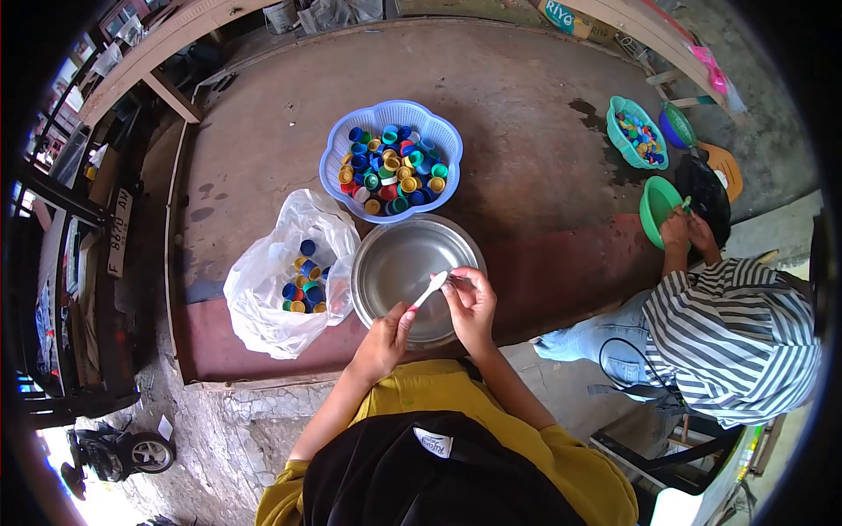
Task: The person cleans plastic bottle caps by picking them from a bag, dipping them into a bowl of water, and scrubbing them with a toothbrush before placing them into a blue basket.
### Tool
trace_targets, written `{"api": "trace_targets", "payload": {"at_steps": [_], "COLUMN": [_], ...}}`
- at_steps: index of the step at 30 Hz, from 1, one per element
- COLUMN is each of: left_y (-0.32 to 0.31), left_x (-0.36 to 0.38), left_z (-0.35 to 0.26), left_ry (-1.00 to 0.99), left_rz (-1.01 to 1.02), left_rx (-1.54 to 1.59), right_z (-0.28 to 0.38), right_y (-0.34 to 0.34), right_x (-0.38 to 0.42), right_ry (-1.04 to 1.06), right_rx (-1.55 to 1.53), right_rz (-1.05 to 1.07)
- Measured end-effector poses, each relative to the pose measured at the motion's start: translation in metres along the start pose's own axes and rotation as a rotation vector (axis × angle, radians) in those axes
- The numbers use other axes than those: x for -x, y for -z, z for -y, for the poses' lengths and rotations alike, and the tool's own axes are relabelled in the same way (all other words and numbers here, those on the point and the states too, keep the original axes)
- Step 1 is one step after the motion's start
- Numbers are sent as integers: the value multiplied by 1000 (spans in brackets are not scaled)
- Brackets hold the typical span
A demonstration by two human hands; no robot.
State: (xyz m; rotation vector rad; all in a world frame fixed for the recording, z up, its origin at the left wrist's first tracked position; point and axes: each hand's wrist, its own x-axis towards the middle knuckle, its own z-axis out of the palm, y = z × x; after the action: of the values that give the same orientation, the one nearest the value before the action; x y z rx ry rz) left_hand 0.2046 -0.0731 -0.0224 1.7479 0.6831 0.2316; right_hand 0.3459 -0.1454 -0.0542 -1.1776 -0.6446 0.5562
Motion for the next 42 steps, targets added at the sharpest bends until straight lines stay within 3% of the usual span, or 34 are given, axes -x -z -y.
{"api": "trace_targets", "payload": {"at_steps": [4, 7, 11, 12, 15, 19, 24, 27, 30, 35, 42], "left_y": [-2, -5, -8, -4, -3, -2, 6, 3, 5, 7, 1], "left_x": [-2, -1, 1, -1, 3, 4, 2, 5, 2, 3, 2], "left_z": [0, 2, -1, 4, 3, 2, 4, -2, 0, 3, -8], "left_ry": [-51, 0, -46, -31, -6, 23, 64, 88, 23, 111, 73], "left_rz": [-71, -94, -67, -77, -89, -59, -53, -12, -58, -27, -8], "left_rx": [38, 76, 38, 24, 97, 137, 166, 197, 41, 184, 246], "right_z": [-6, -4, 4, 1, -4, -4, -1, 3, 3, 7, 0], "right_y": [2, 9, 4, 3, 6, -1, 6, -1, 0, 6, 3], "right_x": [0, -4, -4, 0, -5, -5, -7, -3, -6, -2, -6], "right_ry": [85, 83, 155, 76, 160, 105, 194, 73, 155, -23, 5], "right_rx": [-201, 207, 198, -22, 1, -76, 108, 75, -22, -123, -37], "right_rz": [-64, -48, -23, -43, -60, -65, -7, -85, -26, 49, 52]}}
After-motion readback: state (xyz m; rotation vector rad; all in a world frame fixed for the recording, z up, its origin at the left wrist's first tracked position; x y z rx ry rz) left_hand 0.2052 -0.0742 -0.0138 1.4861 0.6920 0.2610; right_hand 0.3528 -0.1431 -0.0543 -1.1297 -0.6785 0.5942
